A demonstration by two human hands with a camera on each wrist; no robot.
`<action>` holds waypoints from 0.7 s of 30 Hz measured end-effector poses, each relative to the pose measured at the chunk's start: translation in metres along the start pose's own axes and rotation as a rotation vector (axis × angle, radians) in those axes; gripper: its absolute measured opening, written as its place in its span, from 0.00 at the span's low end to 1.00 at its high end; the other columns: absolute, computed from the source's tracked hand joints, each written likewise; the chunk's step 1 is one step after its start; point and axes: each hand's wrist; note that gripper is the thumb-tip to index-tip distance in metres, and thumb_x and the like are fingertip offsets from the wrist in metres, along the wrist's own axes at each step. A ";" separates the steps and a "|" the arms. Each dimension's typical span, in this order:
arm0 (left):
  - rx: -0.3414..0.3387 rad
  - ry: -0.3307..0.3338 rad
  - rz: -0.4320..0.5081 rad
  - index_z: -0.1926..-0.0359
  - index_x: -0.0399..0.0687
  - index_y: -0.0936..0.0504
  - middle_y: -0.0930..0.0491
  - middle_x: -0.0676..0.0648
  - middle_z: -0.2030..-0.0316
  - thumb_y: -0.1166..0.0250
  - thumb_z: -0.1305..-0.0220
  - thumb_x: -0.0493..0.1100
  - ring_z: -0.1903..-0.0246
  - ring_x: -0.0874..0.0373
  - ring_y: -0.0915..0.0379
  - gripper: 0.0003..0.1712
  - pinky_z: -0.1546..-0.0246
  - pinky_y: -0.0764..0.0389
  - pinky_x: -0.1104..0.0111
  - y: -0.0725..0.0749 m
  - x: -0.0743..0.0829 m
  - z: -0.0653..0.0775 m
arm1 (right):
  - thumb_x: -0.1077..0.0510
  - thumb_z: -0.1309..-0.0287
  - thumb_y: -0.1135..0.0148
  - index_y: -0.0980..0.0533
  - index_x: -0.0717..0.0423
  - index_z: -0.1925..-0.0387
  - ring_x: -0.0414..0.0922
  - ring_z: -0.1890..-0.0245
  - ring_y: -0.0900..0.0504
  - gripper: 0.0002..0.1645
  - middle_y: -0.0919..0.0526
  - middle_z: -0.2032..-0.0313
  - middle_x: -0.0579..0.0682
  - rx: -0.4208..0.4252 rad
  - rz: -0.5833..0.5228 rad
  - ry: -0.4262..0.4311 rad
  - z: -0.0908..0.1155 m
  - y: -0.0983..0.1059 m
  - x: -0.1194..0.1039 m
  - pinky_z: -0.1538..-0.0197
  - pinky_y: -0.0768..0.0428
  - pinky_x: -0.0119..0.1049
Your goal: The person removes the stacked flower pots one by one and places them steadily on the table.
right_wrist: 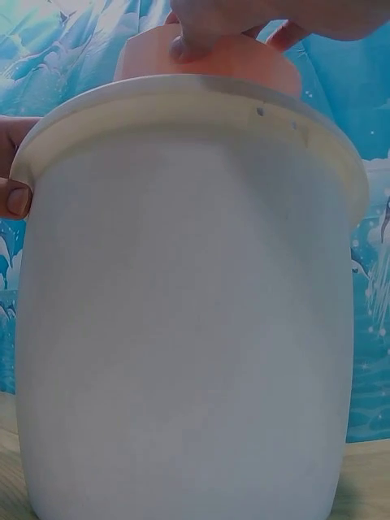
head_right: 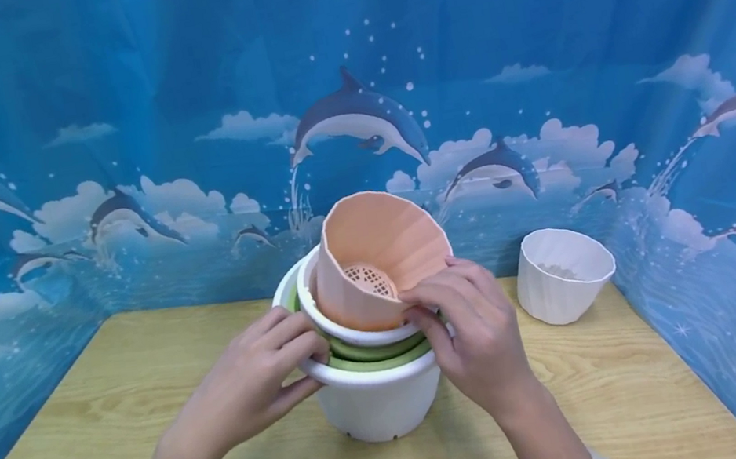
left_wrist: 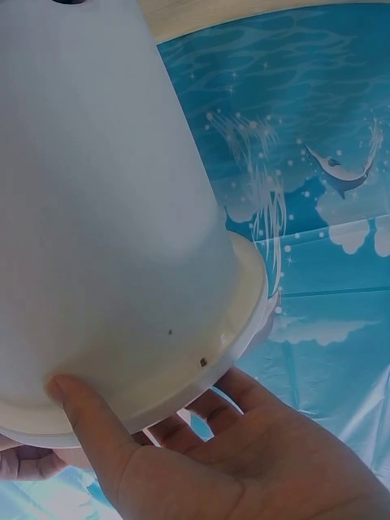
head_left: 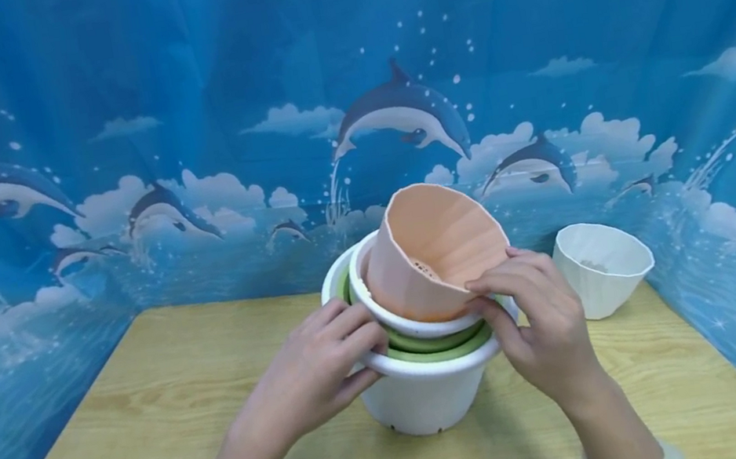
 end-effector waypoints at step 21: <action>-0.009 0.010 -0.011 0.60 0.60 0.21 0.22 0.59 0.56 0.24 0.43 0.50 0.57 0.61 0.32 0.14 0.56 0.24 0.66 -0.001 0.002 0.000 | 0.52 0.33 0.38 0.21 0.68 0.71 0.55 0.68 0.23 0.20 0.18 0.73 0.60 0.171 0.069 -0.011 -0.002 0.003 -0.001 0.37 0.29 0.45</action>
Point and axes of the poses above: each hand's wrist, its own z-axis away from the middle knuckle, its own y-axis out of the back of the hand, x = y × z
